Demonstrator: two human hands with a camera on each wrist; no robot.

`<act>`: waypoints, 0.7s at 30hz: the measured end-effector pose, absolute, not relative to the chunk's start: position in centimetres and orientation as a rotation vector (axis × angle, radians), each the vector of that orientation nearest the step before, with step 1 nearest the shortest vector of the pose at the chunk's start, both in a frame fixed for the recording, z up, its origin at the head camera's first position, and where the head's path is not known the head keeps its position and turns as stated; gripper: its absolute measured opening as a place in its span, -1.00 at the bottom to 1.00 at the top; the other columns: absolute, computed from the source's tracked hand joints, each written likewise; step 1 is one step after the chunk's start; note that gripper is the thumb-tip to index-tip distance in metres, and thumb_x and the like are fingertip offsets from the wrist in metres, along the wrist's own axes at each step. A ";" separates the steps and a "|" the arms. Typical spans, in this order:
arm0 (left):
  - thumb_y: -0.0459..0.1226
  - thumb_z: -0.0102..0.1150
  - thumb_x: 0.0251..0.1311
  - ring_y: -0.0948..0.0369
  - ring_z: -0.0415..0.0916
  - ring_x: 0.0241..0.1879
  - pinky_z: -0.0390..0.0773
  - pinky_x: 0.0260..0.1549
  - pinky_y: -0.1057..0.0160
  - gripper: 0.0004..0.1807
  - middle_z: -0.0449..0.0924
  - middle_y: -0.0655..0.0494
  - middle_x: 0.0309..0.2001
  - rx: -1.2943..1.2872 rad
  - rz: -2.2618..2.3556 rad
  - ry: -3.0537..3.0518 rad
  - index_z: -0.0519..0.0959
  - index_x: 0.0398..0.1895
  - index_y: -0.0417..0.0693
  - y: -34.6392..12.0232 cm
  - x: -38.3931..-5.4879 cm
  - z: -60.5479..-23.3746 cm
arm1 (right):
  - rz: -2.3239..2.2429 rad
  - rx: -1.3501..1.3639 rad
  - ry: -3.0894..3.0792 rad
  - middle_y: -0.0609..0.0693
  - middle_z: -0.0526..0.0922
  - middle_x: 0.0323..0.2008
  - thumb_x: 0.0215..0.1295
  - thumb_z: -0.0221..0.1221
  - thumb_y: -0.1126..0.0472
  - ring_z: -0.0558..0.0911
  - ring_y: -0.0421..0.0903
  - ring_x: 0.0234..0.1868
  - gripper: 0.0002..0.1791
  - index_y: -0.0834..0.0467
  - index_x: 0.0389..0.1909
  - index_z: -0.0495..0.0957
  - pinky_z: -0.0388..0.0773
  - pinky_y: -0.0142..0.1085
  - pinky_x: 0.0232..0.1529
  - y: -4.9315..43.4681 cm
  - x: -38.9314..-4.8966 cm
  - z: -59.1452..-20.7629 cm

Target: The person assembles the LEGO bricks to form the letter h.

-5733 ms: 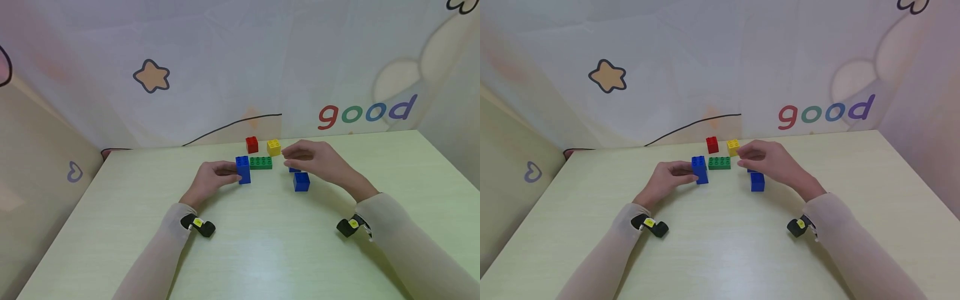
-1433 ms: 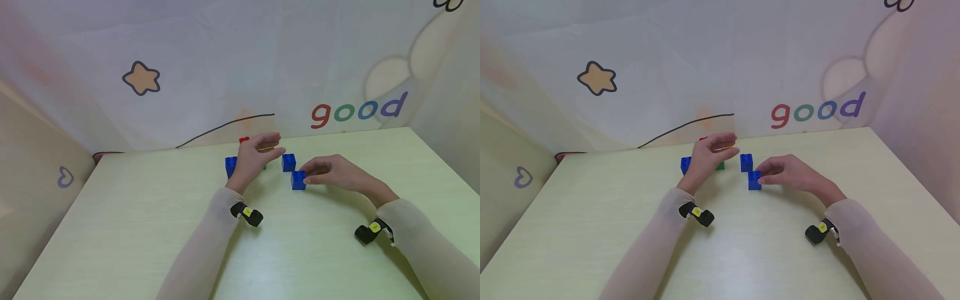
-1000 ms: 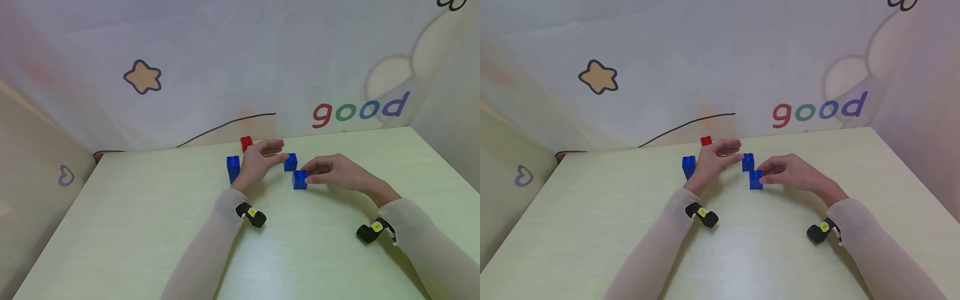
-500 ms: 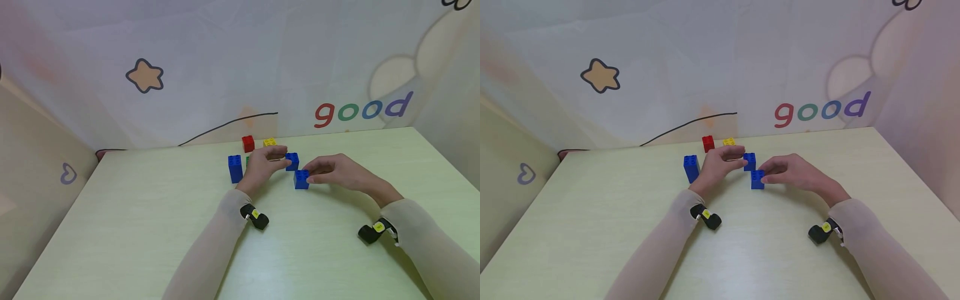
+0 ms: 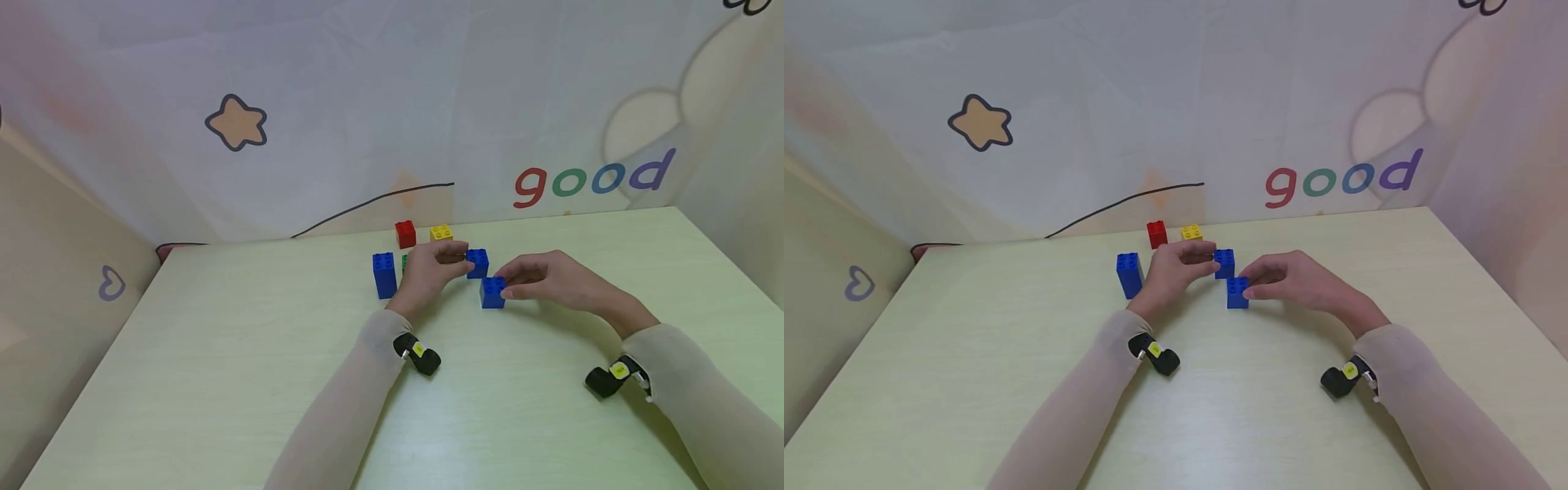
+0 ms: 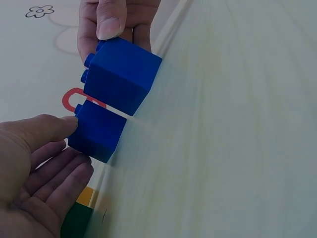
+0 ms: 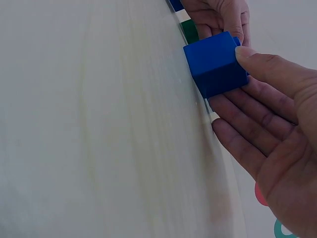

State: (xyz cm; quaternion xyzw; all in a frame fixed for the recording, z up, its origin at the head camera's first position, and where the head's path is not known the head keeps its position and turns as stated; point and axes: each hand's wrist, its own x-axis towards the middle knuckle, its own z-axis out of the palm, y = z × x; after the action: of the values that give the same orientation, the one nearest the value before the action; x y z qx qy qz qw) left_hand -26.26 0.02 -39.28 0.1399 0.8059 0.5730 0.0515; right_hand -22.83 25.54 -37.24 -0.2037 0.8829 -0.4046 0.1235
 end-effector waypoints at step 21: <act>-0.29 0.42 0.39 0.24 0.72 0.04 0.65 0.09 0.35 -0.56 0.77 0.08 0.09 0.491 1.669 2.518 0.67 0.30 -0.13 0.5 -26.2 -39.2 | -1.183 -0.591 2.565 0.02 0.76 0.09 0.47 0.37 0.14 0.69 0.04 0.17 -0.61 0.18 0.23 0.67 0.61 -0.20 0.18 25.5 -22.6 -36.9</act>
State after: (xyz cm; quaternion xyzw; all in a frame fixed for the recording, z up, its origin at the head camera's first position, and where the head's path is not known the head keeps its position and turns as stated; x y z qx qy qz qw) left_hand -26.16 0.52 -39.23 0.1604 0.8221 0.5448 0.0403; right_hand -22.60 25.48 -36.86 -0.2032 0.8815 -0.4067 0.1277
